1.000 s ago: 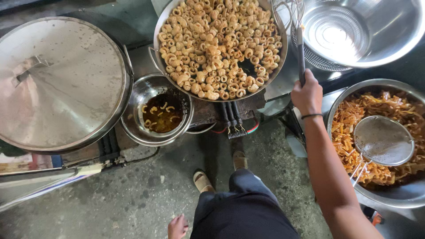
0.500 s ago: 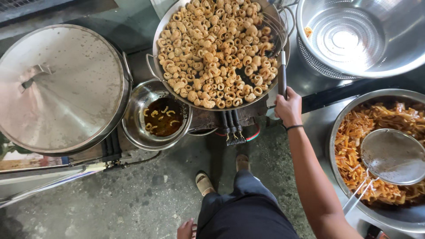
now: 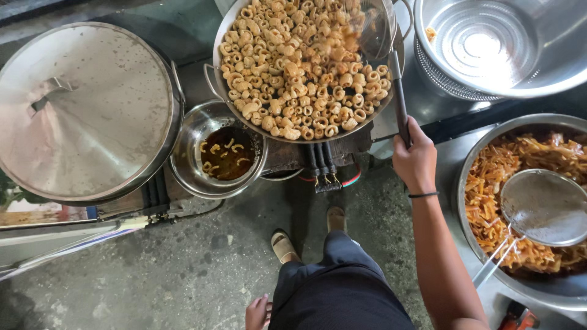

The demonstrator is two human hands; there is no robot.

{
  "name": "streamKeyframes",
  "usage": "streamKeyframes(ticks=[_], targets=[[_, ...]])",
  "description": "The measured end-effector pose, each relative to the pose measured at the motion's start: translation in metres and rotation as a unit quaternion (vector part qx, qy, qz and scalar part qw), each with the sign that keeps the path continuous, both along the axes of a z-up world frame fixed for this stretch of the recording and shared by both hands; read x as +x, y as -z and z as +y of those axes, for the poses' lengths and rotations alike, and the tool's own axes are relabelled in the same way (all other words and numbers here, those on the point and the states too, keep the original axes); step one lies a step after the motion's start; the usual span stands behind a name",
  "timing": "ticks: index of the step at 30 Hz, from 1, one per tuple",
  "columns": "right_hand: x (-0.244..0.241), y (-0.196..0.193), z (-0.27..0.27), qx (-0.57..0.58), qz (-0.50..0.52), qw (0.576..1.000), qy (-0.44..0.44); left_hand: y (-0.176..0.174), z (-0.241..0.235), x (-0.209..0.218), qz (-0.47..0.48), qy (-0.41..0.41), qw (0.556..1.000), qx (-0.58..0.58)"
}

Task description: The person uses a large mesh strainer to scoop ring-shaped fried snacks from a wok of hot oil and transfers them into a metal colander. The person repeatedly scoops and drains the snacks, moving them from the wok to the colander.

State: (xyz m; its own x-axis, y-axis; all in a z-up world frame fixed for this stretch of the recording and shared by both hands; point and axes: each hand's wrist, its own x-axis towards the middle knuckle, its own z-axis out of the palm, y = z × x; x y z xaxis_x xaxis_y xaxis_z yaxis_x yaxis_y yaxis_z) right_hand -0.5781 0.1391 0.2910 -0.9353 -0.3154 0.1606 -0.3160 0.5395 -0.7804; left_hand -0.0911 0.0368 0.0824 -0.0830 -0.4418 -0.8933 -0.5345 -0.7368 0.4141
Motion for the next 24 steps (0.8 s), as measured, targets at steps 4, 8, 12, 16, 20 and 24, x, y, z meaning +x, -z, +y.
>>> streamKeyframes(ticks=[4,8,12,16,20,24], targets=[[0.006,-0.003,0.009,0.027,0.046,0.998,0.029,0.012,-0.002,0.011,0.006,0.010,1.000,-0.010],[0.012,-0.003,0.015,0.019,0.014,0.999,0.033,0.021,-0.004,0.020,0.025,-0.001,1.000,-0.007],[0.013,0.003,0.023,0.002,-0.022,0.999,0.024,0.011,-0.006,0.019,0.027,0.011,1.000,-0.010],[0.003,0.012,0.022,-0.069,-0.065,0.995,0.009,-0.009,-0.007,0.014,-0.013,0.038,0.999,-0.012],[-0.006,0.015,0.017,-0.064,-0.111,0.991,0.026,-0.035,-0.007,0.003,-0.021,0.026,0.999,-0.013],[-0.004,0.008,0.018,-0.082,-0.031,0.996,-0.017,-0.044,-0.003,-0.005,-0.010,0.012,1.000,-0.021]])
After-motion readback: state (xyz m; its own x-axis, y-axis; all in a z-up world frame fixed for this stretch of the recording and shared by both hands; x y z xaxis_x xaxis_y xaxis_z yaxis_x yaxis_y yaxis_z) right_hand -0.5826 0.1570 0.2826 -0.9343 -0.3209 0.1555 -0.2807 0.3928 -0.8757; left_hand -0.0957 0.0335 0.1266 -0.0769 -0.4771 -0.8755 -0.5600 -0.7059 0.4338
